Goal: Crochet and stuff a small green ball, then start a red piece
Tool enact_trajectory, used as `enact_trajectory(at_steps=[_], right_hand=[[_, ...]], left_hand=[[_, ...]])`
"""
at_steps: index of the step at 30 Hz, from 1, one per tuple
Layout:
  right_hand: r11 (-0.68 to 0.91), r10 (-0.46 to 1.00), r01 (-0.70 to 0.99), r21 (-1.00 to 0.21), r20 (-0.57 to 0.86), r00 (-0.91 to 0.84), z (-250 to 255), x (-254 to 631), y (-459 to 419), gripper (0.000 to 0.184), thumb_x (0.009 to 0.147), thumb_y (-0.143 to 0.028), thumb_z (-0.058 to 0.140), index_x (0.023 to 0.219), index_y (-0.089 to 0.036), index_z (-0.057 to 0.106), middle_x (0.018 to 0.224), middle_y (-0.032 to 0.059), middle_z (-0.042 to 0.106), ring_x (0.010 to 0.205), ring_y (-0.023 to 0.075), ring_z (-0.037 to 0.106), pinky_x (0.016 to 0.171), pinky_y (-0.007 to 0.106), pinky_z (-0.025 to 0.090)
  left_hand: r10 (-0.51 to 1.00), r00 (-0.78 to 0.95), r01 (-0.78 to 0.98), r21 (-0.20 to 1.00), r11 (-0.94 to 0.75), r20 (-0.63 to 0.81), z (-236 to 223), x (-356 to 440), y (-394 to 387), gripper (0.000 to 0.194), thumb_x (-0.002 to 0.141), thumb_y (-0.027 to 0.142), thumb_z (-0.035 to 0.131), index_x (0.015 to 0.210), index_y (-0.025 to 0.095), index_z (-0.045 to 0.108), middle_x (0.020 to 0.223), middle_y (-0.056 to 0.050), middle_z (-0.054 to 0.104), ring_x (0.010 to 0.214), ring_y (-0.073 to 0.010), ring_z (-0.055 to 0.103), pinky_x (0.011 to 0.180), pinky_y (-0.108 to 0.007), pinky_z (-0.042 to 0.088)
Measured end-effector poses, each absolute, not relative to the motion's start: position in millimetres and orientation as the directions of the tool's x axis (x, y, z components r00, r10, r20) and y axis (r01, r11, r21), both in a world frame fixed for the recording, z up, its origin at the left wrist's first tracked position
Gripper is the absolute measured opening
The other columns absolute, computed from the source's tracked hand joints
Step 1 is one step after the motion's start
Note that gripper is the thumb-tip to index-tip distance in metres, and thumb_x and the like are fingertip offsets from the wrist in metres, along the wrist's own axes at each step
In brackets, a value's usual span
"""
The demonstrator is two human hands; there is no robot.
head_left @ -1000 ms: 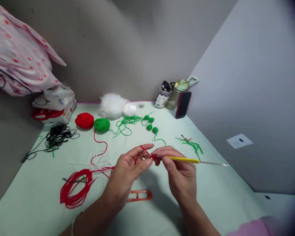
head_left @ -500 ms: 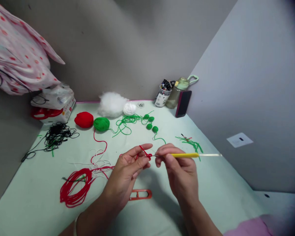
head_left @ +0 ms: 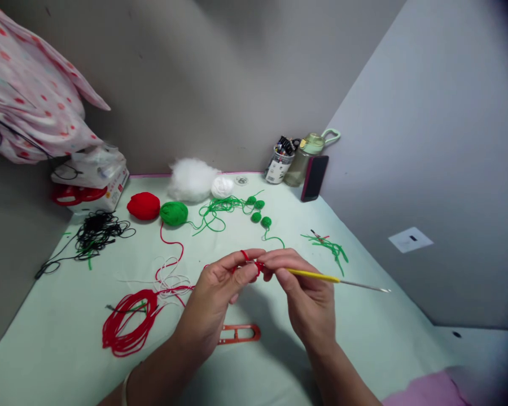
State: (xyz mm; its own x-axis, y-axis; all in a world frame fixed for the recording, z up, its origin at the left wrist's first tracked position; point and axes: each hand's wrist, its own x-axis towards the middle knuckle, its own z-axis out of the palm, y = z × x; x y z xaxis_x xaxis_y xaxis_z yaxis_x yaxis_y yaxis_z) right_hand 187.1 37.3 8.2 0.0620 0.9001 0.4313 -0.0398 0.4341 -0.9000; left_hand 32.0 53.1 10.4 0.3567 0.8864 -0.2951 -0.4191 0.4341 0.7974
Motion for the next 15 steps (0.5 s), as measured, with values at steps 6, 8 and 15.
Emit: enact_trajectory(at_steps=[6, 8, 15], right_hand=[[0.443, 0.896, -0.02, -0.897, 0.441, 0.056, 6.7, 188.0, 36.8, 0.02, 0.101, -0.019, 0.063, 0.105, -0.028, 0.081, 0.1, 0.0042, 0.071, 0.086, 0.0171, 0.065, 0.073, 0.032, 0.055], [0.429, 0.903, -0.071, -0.9, 0.425, 0.063, 4.4, 188.2, 37.7, 0.02, 0.101, -0.019, 0.063, 0.105, -0.028, 0.08, 0.1, 0.0038, 0.07, 0.082, 0.016, 0.064, 0.072, 0.031, 0.055], [0.431, 0.902, -0.096, -0.897, 0.427, 0.063, 3.5, 188.7, 38.3, 0.021, 0.102, -0.018, 0.062, 0.106, -0.028, 0.08, 0.098, 0.0033, 0.069, 0.081, 0.0155, 0.064, 0.073, 0.032, 0.056]], left_hand=[[0.899, 0.319, -0.462, 0.779, 0.424, -0.299, 12.9, 34.0, 55.3, 0.032, 0.081, 0.03, 0.086, 0.112, 0.025, 0.081, 0.083, 0.0, 0.069, 0.088, -0.015, 0.061, 0.088, -0.03, 0.043], [0.896, 0.325, -0.468, 0.772, 0.431, -0.304, 14.9, 34.6, 54.9, 0.04, 0.081, 0.03, 0.086, 0.12, 0.027, 0.078, 0.08, 0.002, 0.066, 0.081, -0.0122, 0.06, 0.08, -0.026, 0.043], [0.896, 0.342, -0.469, 0.775, 0.423, -0.282, 17.3, 31.9, 51.4, 0.04, 0.085, 0.031, 0.083, 0.124, 0.029, 0.076, 0.082, 0.003, 0.064, 0.077, -0.0093, 0.057, 0.08, -0.025, 0.043]])
